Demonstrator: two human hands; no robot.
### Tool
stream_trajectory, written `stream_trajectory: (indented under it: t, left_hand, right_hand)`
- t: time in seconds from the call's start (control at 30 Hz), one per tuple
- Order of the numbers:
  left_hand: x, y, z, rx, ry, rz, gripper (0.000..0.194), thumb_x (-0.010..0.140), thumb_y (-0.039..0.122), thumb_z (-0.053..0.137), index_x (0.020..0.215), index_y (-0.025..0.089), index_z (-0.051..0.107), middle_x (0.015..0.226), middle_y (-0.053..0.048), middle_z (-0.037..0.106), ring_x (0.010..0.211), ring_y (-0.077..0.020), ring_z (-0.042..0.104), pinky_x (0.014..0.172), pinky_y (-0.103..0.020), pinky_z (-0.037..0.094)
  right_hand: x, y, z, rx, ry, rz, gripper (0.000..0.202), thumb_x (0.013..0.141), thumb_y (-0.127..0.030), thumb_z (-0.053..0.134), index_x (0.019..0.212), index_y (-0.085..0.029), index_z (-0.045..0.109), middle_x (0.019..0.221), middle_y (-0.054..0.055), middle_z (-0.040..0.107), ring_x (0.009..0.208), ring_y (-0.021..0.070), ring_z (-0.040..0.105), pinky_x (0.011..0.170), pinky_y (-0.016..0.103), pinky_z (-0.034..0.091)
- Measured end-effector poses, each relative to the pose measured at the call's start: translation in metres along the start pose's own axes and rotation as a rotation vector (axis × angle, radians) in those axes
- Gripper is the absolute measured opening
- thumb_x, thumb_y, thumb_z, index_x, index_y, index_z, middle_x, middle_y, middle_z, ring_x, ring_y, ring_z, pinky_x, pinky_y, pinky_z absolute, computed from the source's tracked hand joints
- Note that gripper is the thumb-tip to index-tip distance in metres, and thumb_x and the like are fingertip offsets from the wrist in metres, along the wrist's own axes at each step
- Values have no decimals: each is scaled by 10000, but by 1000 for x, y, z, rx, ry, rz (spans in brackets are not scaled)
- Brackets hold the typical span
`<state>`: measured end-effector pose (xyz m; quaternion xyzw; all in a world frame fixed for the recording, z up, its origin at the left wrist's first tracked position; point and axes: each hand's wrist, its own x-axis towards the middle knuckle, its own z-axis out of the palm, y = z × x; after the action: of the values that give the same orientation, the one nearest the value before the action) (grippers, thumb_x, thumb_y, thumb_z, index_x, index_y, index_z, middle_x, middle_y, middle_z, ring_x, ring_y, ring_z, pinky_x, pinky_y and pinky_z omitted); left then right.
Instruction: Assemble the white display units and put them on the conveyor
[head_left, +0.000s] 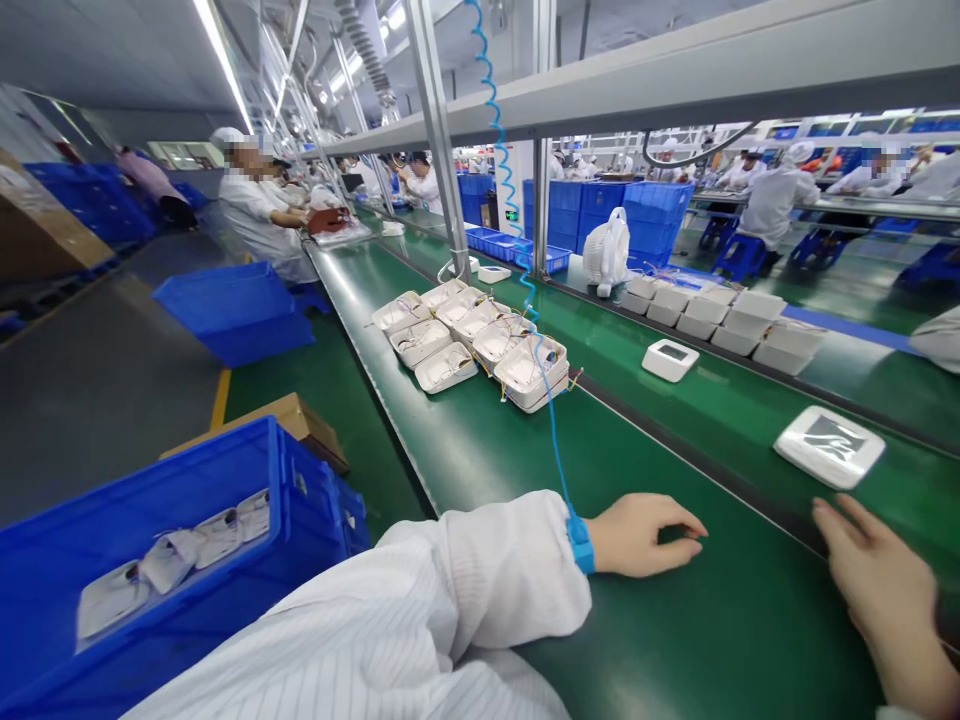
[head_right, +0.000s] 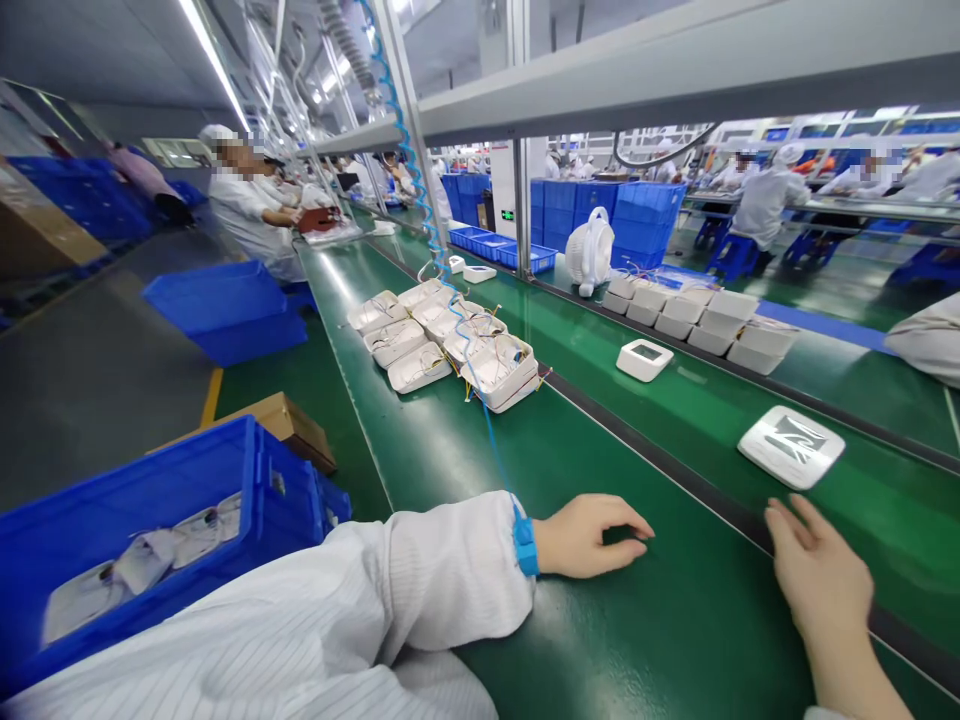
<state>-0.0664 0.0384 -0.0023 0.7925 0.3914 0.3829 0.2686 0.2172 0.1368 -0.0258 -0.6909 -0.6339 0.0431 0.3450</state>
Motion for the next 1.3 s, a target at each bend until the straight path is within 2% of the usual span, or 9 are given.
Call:
stream_trajectory:
  t: [0.17,0.37,0.47,0.57,0.7,0.9,1.07,1.17,1.3]
  left_hand:
    - [-29,-18,-45,178,428,-155,162,882,302,543,875,185,655,813,-32,702,765,-140,663,738,-253,537]
    - [-78,-78,-176,493,874,-560,355,898,210,403,1239,120,448,1255,-174,552,1216,-256,521,1061,-434,420]
    - [-98,-104,-237,608,879,-756,535,820,163,477,1330,34,379,1412,-245,447,1367,-326,399,1160,-500,298]
    - [-117,-119,-263,662,735,-882,482,766,173,545,1230,43,511,1380,-220,530,1371,-338,430,1170,-474,312]
    - [-141,-120,-255,749,608,-937,492,793,241,546,1246,48,538,1460,-219,486,1435,-347,367,1195,-475,283]
    - [-188,-86,-228,808,482,-872,551,801,363,510,1285,104,557,1463,-152,522,1403,-315,440,1204,-434,305]
    - [-230,-65,-201,777,359,-478,457,842,418,514,1270,281,602,1375,-41,624,1258,-286,602,1171,-488,384]
    - [-221,-58,-180,744,211,-179,478,839,346,583,1310,425,569,1359,28,633,1201,-293,642,1079,-520,499]
    - [-165,-34,-133,709,16,110,530,847,284,604,1360,400,535,1305,-1,670,1143,-281,675,927,-459,612]
  right_hand:
    - [-11,-5,0,37,-120,-143,391,746,-528,499,875,-253,745,1041,64,745,921,299,690,718,419,559]
    - [-13,-11,3,67,-153,-188,386,792,-507,484,879,-236,745,1031,63,734,890,265,676,687,384,537]
    - [-14,-13,3,59,-174,-199,390,802,-507,481,887,-234,747,1044,62,730,876,260,669,678,384,525]
    - [-15,-11,4,69,-175,-196,391,797,-509,488,889,-232,749,1060,65,728,854,257,668,657,381,517]
    - [-16,-9,4,79,-182,-230,394,801,-504,486,900,-229,750,1085,65,725,888,257,668,700,390,522]
    - [-16,-17,1,85,-188,-240,371,824,-461,495,923,-204,744,1081,85,719,941,262,665,779,411,530]
    - [-22,-33,-9,88,-198,-243,281,872,-321,496,943,-185,732,1083,99,715,1017,254,646,917,418,503]
    - [-23,-36,-10,71,-201,-231,234,892,-258,521,980,-201,730,1105,84,710,1051,223,633,963,375,482]
    - [-24,-36,-8,53,-197,-216,213,914,-237,539,1001,-201,730,1120,66,706,1056,191,624,969,334,480]
